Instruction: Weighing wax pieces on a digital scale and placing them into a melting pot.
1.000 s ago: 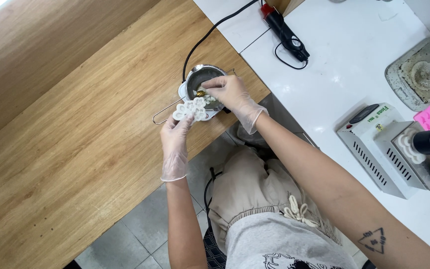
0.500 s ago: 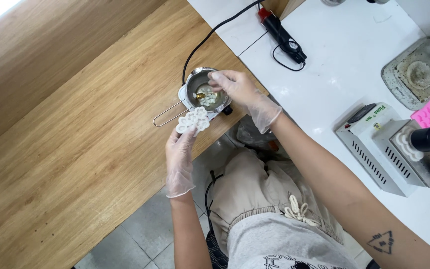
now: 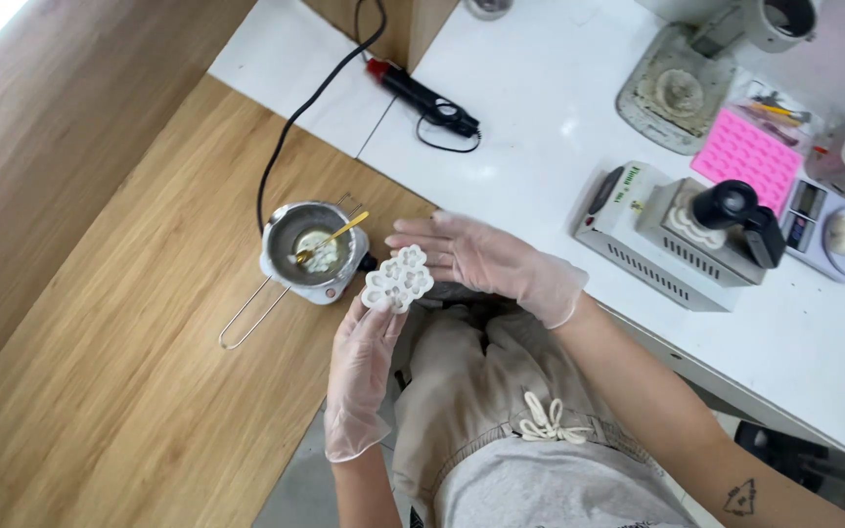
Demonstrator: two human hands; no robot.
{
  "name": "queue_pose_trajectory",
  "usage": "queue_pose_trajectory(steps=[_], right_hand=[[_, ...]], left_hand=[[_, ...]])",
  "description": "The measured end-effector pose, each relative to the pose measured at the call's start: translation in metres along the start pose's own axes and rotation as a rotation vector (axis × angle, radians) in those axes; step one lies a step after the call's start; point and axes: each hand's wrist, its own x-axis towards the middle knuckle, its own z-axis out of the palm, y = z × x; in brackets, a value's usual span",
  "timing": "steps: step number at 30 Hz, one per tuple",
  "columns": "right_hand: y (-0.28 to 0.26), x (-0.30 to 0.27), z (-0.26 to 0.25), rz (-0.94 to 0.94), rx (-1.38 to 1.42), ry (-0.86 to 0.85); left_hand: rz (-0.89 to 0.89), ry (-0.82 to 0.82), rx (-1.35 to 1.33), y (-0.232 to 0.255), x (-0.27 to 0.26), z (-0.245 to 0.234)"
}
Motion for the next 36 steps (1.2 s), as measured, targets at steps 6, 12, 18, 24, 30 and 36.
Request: queue_pose_trajectory(steps=[6, 12, 18, 24, 30, 36], right_hand=[[0.049, -0.041, -0.049, -0.064, -0.102, 0.334], [0.09, -0.085, -0.125, -0.198, -0.046, 0.567], [0.072, -0.147, -0.144, -0.273, 0.153, 0.782], [0.132, -0.094, -0.223, -0.226, 0.932, 0.604], [0.114, -0.079, -0.18, -0.22, 0.974, 0.685], [0.07, -0.182, -0.172, -0.131, -0.002, 0.611]], left_hand=[[-0.205, -0.106, 0.081, -0.011, -0.002, 0.031], [-0.231, -0.165, 0.44, -0.077, 0.024, 0.029], [-0.31, -0.1, 0.57, -0.062, 0.022, 0.055], [-0.309, -0.004, 0.624, -0.055, 0.023, 0.058], [-0.358, 0.026, 0.753, -0.075, 0.02, 0.059], [-0.443, -0.085, 0.76, -0.143, 0.071, -0.013]])
